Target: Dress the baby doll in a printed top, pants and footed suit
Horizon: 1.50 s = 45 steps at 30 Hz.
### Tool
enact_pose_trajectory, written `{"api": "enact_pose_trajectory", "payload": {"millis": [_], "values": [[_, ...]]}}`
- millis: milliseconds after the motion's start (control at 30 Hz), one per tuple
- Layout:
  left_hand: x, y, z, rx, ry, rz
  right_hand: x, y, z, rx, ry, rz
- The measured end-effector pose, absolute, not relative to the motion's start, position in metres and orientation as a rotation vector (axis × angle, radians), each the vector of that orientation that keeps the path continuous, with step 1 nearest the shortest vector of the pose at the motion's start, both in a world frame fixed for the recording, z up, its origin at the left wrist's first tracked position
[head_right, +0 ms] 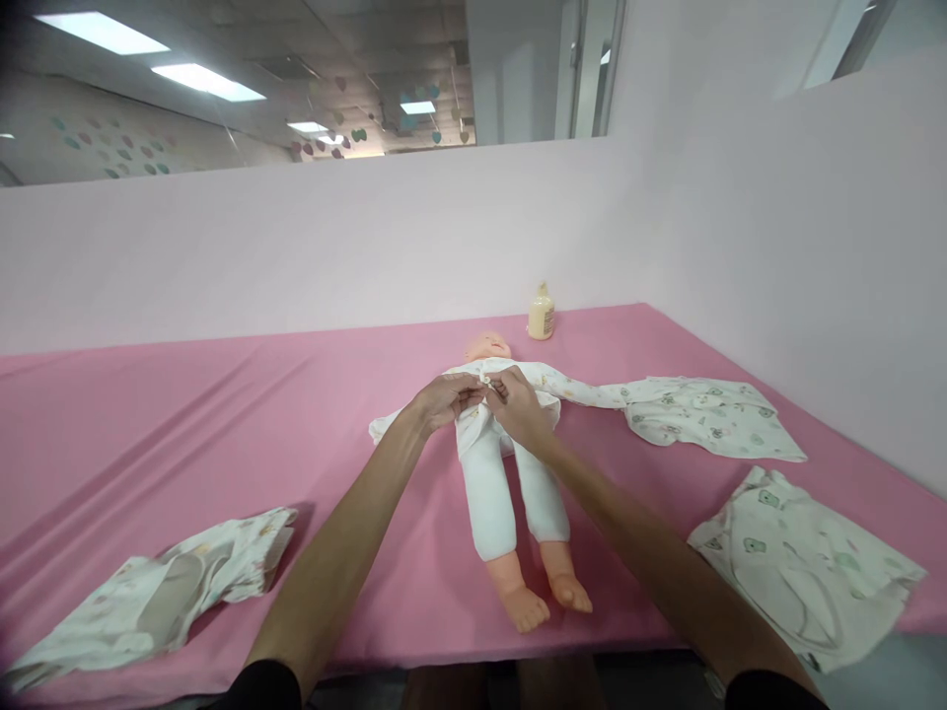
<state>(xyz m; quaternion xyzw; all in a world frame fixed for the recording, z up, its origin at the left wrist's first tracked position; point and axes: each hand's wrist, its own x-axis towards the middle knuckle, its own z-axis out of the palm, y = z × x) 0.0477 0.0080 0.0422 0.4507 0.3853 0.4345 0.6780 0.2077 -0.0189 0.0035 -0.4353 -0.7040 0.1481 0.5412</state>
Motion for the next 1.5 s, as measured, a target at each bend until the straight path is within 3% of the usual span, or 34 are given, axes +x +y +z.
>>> {"api": "enact_pose_trajectory", "payload": {"millis": [100, 233, 1033, 1300, 1500], "values": [[0.048, 0.010, 0.040, 1.015, 0.852, 0.968, 0.208, -0.018, -0.003, -1.038, -1.790, 0.032], [0.049, 0.011, 0.039, 1.022, 0.847, 0.966, 0.207, -0.018, -0.007, -1.073, -1.840, -0.095], [0.053, 0.000, 0.052, 1.231, 0.891, 0.921, 0.209, -0.025, -0.008, -1.042, -1.849, -0.086], [0.056, -0.010, 0.059, 1.594, 1.158, 0.818, 0.211, -0.045, 0.001, -1.014, -1.850, -0.015], [0.050, -0.045, 0.076, 1.994, 1.352, 0.635, 0.270, -0.074, -0.013, -1.048, -1.983, -0.218]]}}
